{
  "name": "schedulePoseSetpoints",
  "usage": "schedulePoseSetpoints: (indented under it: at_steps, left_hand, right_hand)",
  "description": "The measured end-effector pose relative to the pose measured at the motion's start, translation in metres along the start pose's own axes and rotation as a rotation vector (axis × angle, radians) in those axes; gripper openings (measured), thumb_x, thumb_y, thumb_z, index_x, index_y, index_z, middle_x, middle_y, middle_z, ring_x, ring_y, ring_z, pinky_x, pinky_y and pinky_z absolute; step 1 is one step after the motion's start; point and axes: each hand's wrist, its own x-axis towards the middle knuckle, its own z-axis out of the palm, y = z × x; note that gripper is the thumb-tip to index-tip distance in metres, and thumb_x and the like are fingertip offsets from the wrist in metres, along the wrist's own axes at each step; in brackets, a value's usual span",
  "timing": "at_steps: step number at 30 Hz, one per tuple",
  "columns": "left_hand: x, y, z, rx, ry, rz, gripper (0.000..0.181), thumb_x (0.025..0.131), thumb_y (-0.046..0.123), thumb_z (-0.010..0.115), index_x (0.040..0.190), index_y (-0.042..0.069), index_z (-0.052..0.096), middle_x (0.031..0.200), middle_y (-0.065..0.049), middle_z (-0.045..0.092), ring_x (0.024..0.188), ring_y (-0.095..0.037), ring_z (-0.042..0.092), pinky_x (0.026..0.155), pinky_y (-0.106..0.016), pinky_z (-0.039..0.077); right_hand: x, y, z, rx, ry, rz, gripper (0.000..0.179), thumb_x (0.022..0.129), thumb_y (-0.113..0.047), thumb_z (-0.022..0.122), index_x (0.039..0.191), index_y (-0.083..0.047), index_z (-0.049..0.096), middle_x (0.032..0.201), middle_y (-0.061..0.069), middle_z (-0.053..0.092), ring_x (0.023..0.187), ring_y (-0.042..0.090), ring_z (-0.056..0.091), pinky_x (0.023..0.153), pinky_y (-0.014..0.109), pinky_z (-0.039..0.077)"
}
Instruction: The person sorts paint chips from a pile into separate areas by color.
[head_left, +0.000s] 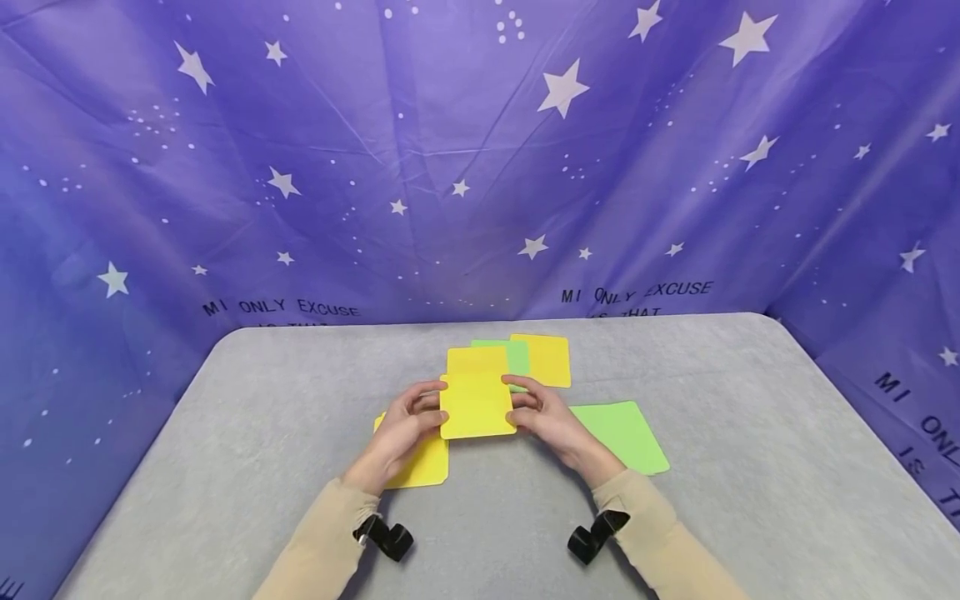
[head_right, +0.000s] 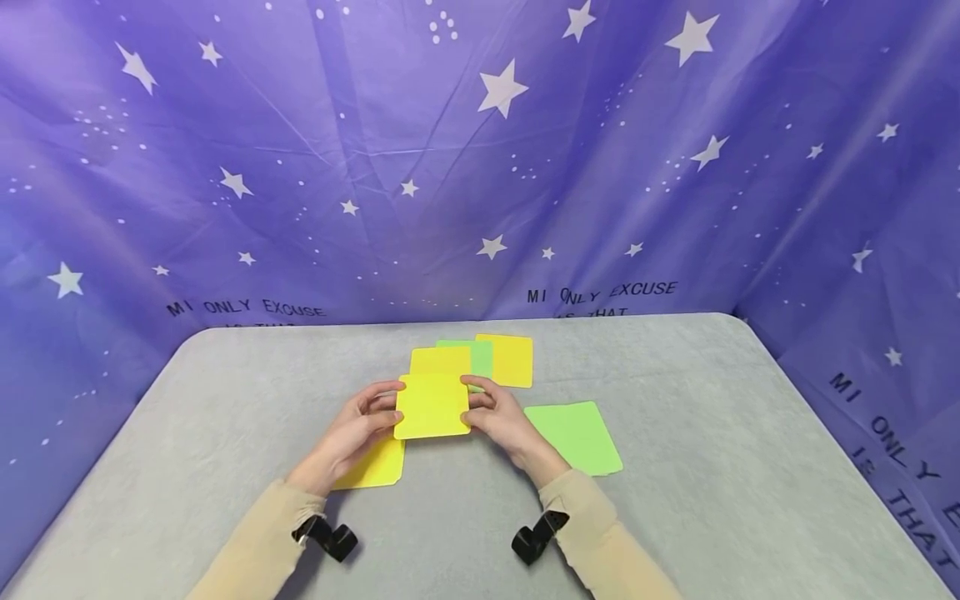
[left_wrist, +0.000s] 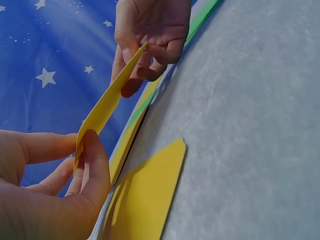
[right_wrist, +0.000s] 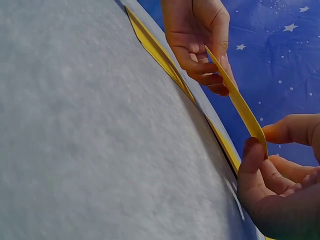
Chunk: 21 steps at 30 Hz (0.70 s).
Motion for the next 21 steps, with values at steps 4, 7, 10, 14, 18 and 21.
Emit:
schedulePoseSetpoints:
  at_steps: [4, 7, 10, 14, 18, 21]
  left_hand:
    - [-0.005, -0.001, -0.003, 0.015, 0.002, 0.015, 0.045, 0.086, -0.013, 0.057, 0.130, -0.004, 0.051, 0.105, -0.016, 0.061, 0.087, -0.020, 0.059, 0.078, -0.032, 0.052]
    - [-0.008, -0.001, -0.007, 0.035, 0.012, 0.009, 0.044, 0.086, -0.013, 0.058, 0.129, -0.004, 0.051, 0.103, -0.015, 0.062, 0.086, -0.020, 0.059, 0.077, -0.032, 0.053]
    - [-0.010, -0.003, -0.012, 0.055, 0.015, -0.001, 0.044, 0.086, -0.012, 0.058, 0.129, -0.004, 0.051, 0.104, -0.015, 0.063, 0.086, -0.020, 0.060, 0.075, -0.032, 0.054]
    - [-0.014, -0.003, -0.021, 0.087, -0.003, -0.017, 0.046, 0.087, -0.010, 0.059, 0.131, -0.003, 0.048, 0.106, -0.013, 0.063, 0.086, -0.019, 0.062, 0.074, -0.030, 0.055]
    - [-0.020, -0.004, -0.031, 0.118, -0.022, -0.024, 0.049, 0.086, -0.008, 0.060, 0.133, -0.002, 0.047, 0.107, -0.013, 0.062, 0.087, -0.020, 0.063, 0.074, -0.030, 0.055]
    - [-0.026, -0.003, -0.037, 0.154, -0.010, -0.029, 0.049, 0.086, -0.007, 0.061, 0.132, -0.001, 0.048, 0.107, -0.013, 0.062, 0.087, -0.020, 0.062, 0.074, -0.031, 0.055]
  right_hand:
    - [0.000, 0.003, 0.004, 0.018, -0.018, -0.021, 0.062, 0.085, 0.007, 0.059, 0.143, 0.003, 0.038, 0.093, 0.005, 0.055, 0.071, 0.013, 0.050, 0.065, 0.024, 0.046]
    - [0.001, 0.004, 0.008, 0.007, -0.024, -0.031, 0.061, 0.085, 0.007, 0.059, 0.143, 0.003, 0.038, 0.091, 0.004, 0.056, 0.071, 0.012, 0.051, 0.066, 0.025, 0.048]
    - [0.001, 0.005, 0.012, -0.010, -0.029, -0.030, 0.061, 0.085, 0.006, 0.060, 0.142, 0.003, 0.039, 0.096, 0.008, 0.060, 0.073, 0.013, 0.053, 0.068, 0.026, 0.050]
    - [-0.001, 0.006, 0.019, -0.051, -0.045, -0.037, 0.061, 0.085, 0.006, 0.060, 0.142, 0.003, 0.039, 0.104, 0.014, 0.062, 0.075, 0.015, 0.057, 0.068, 0.028, 0.052]
    - [-0.002, 0.008, 0.027, -0.093, -0.081, -0.047, 0.061, 0.085, 0.005, 0.061, 0.142, 0.004, 0.039, 0.102, 0.015, 0.059, 0.073, 0.016, 0.057, 0.067, 0.031, 0.055]
    - [-0.003, 0.009, 0.035, -0.108, -0.107, -0.054, 0.062, 0.084, 0.004, 0.061, 0.142, 0.005, 0.039, 0.099, 0.014, 0.055, 0.072, 0.016, 0.057, 0.067, 0.033, 0.056]
